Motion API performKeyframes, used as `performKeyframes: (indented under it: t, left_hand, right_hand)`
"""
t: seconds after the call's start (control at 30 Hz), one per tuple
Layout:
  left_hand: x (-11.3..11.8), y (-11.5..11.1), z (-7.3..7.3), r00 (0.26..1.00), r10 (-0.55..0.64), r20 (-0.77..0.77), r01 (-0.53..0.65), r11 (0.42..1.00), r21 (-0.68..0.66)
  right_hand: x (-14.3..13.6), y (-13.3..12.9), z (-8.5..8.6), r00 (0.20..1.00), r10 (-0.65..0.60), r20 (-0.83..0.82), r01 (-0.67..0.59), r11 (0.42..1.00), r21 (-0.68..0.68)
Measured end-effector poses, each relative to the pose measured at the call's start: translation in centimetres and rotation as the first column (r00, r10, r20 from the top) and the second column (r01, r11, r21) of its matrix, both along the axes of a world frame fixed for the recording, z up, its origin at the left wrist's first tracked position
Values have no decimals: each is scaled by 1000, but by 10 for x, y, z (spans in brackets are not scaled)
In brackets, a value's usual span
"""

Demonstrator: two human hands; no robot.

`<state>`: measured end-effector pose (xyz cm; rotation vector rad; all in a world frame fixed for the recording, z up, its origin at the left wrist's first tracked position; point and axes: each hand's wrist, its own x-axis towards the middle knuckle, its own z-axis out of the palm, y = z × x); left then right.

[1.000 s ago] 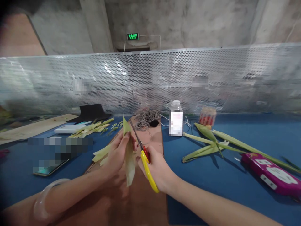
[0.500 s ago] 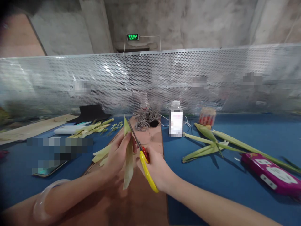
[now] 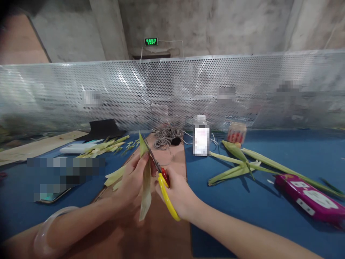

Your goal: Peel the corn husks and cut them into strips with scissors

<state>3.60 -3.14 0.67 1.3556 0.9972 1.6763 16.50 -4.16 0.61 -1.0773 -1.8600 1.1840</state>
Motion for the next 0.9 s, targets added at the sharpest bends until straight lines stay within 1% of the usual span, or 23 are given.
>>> performKeyframes:
  t: [0.1,0.23,0.33,0.43,0.6,0.83,0.9]
  left_hand:
    - [0,0,1,998,-38,39,39,999,-16]
    - [1,-2,1,993,-84,84,87,996,-28]
    - [2,-3,-1,991,-74,113,78,996,-34]
    - [2,-3,-2,988,-68,138,76,996,-56]
    - [2,-3,-2,983,-16,180,32,996,-89]
    - [1,-2,-4,975,-33,221,54,995,-88]
    - [1,-1,-5,965,-51,257,75,994,-84]
  right_hand:
    - [1,0,1,999,0,40,-2,998,57]
    - [1,2,1,999,24,46,-27,996,79]
    - [1,3,0,998,46,39,-48,997,57]
    - [2,3,-3,998,54,38,-54,999,8]
    - [3,4,-6,996,67,62,-64,996,-55]
    - [3,5,-4,996,68,65,-68,998,-10]
    - [3,5,-4,995,62,74,-62,998,0]
